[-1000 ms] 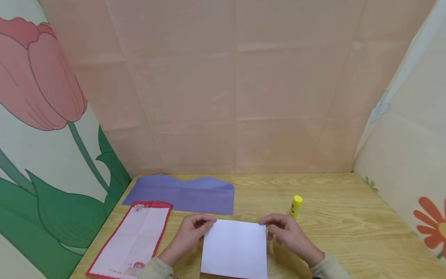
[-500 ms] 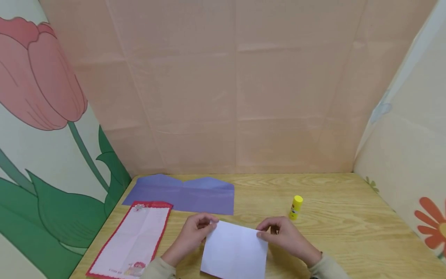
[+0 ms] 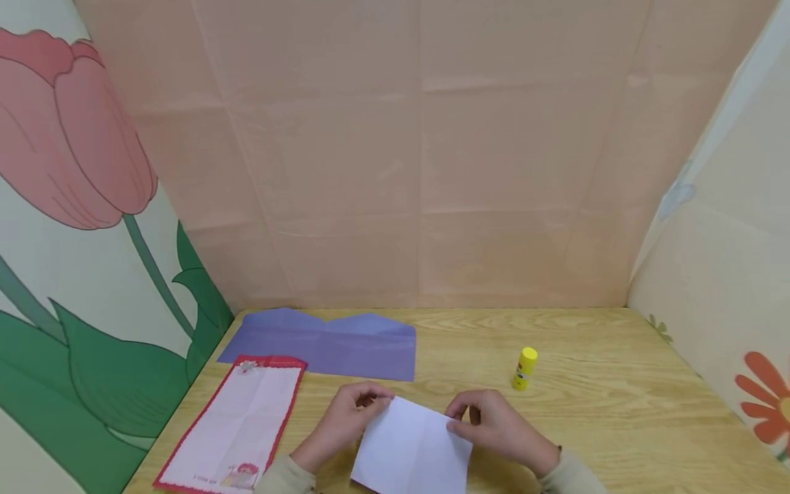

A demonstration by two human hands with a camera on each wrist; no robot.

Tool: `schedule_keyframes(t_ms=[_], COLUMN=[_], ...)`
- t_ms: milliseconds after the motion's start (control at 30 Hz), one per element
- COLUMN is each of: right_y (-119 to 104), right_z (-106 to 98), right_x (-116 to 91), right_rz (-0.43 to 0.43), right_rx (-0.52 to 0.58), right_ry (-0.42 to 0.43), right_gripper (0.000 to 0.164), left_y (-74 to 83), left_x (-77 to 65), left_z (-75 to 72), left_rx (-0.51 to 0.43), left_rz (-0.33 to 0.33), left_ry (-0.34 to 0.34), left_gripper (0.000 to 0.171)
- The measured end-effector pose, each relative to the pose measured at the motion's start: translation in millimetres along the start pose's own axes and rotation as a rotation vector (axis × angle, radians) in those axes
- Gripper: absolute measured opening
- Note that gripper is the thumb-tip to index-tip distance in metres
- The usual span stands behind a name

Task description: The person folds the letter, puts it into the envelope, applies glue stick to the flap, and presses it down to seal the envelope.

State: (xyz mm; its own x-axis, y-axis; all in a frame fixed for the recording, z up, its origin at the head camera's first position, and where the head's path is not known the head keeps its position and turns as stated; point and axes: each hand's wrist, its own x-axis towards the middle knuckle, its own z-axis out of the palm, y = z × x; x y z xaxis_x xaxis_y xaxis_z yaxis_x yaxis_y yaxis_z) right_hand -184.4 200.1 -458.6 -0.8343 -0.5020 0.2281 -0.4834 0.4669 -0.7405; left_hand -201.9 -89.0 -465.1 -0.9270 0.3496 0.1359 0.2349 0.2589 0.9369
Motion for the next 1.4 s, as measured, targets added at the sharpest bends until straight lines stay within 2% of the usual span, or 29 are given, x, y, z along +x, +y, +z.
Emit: schedule_keyframes(t_ms=[267,467,700,900,967,1067,1200,1400], right_y=[-6.4,-8.9,-18.4,-22.2,-23.3,-25.0,-29.7,-37.1], right_z=[0.8,4.0,4.6,6.2,6.9,8.7,11.9,13.2], right_x=[1.3,4.5,7.7,11.9,13.3,15.3,17.7,19.6], right_rz=[0.001,-0.021,0.027,0.055,0.038,-0.032,-0.128,-0.133], right_rx=[0.026,0.02,0.035,0.059,0.072,0.069,0.062,0.08], right_ry=[0.02,0.089,0.137,0.173,0.198,0.244,0.267,0.245], right_gripper=[0.007,0.008,0.003,0.009,0.012,0.016,0.012,0.007], left_y=[2.7,5.9,15.4,26.5,29.1,31.1,31.1,32.6], left_x=[-4.3,-4.2,-5.0,-5.9,-5.9,-5.9,-6.1,-5.9], left_z=[4.6,11.7,15.7,18.1,18.5,19.4,21.5,25.8], left_rx=[0.181,0.182,0.117,0.095,0.082,0.08,0.093,0.099], left_rz=[0.085,0.107,0.105,0.14,0.143,0.149,0.171,0.187], left_ry=[-0.093,-0.143,-0.104,-0.038,-0.027,-0.021,-0.025,-0.026], left_gripper=[0.028,0.033,0.018,0.012,0.011,0.01,0.009,0.008])
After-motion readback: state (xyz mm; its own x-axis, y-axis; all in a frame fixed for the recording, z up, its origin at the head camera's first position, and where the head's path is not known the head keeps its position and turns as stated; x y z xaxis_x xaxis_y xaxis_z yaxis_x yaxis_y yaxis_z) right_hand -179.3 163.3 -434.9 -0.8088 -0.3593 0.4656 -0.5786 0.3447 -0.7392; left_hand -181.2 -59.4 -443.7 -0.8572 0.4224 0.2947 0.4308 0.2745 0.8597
